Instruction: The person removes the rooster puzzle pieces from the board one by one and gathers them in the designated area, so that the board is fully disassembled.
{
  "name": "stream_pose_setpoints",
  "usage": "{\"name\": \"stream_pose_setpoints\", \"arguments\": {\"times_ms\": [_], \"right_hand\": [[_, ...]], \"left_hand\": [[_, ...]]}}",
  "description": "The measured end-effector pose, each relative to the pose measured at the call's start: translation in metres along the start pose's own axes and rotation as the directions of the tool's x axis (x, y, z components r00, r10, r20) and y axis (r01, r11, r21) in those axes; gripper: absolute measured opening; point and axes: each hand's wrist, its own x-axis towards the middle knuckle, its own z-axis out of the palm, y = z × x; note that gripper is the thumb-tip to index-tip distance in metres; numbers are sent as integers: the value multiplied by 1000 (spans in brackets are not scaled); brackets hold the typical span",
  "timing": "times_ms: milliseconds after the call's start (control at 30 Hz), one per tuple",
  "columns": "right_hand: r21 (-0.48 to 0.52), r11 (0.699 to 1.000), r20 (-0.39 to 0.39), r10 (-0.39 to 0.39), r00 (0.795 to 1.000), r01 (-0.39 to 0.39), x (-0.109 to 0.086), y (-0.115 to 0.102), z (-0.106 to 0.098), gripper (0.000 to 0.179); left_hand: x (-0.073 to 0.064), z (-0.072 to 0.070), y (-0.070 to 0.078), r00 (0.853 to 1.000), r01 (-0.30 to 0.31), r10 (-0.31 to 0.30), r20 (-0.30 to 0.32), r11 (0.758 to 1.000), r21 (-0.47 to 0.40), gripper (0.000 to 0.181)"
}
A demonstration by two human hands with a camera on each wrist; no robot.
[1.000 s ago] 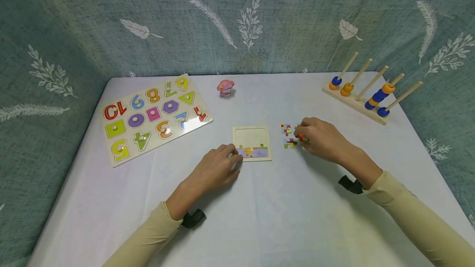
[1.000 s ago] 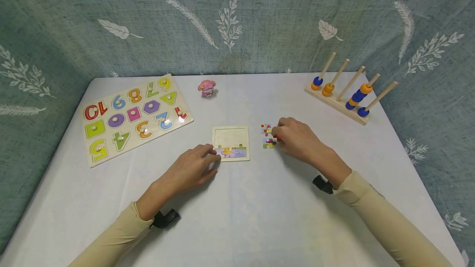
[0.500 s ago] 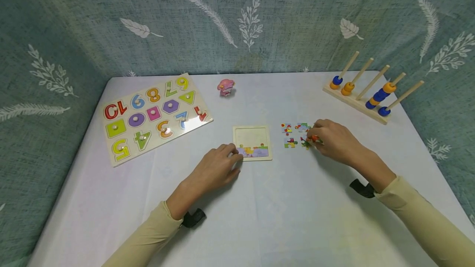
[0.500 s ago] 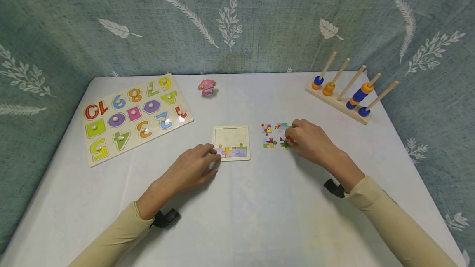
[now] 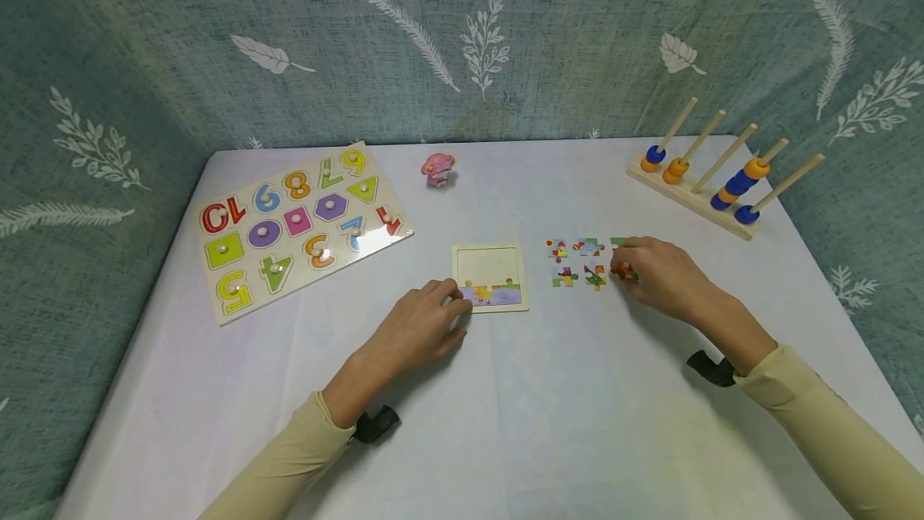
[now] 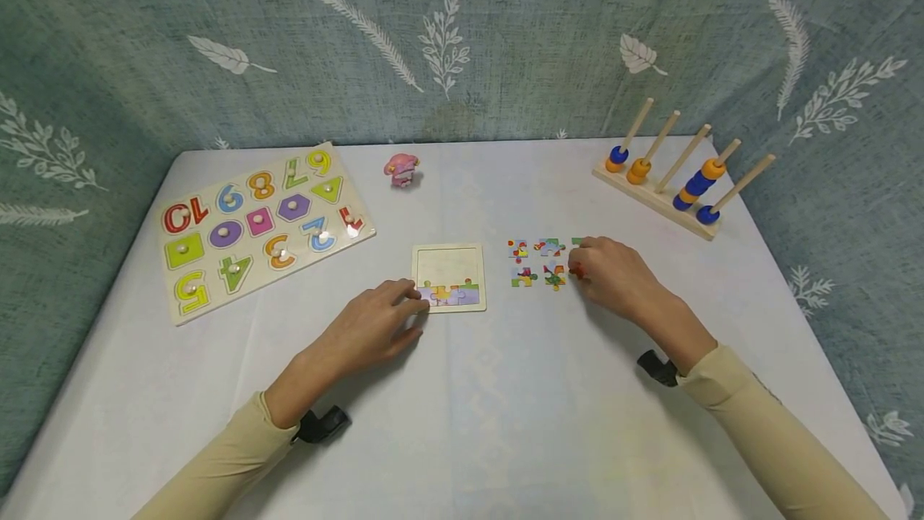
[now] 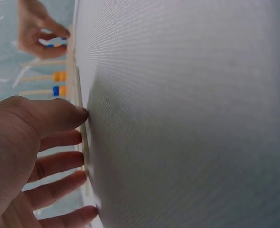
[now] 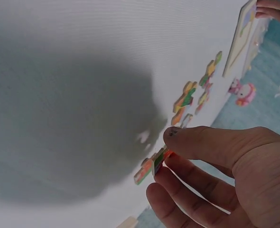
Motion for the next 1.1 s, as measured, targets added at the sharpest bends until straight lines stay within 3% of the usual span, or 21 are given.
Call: {"name": "stream_pose_setpoints", "arguments": {"times_ms": [1100], "right_hand": [[24, 998, 54, 51, 997, -52, 2, 4, 1, 17]], "left_hand": [[-1, 1, -1, 1000, -11, 11, -5, 1000, 8, 29]]}}
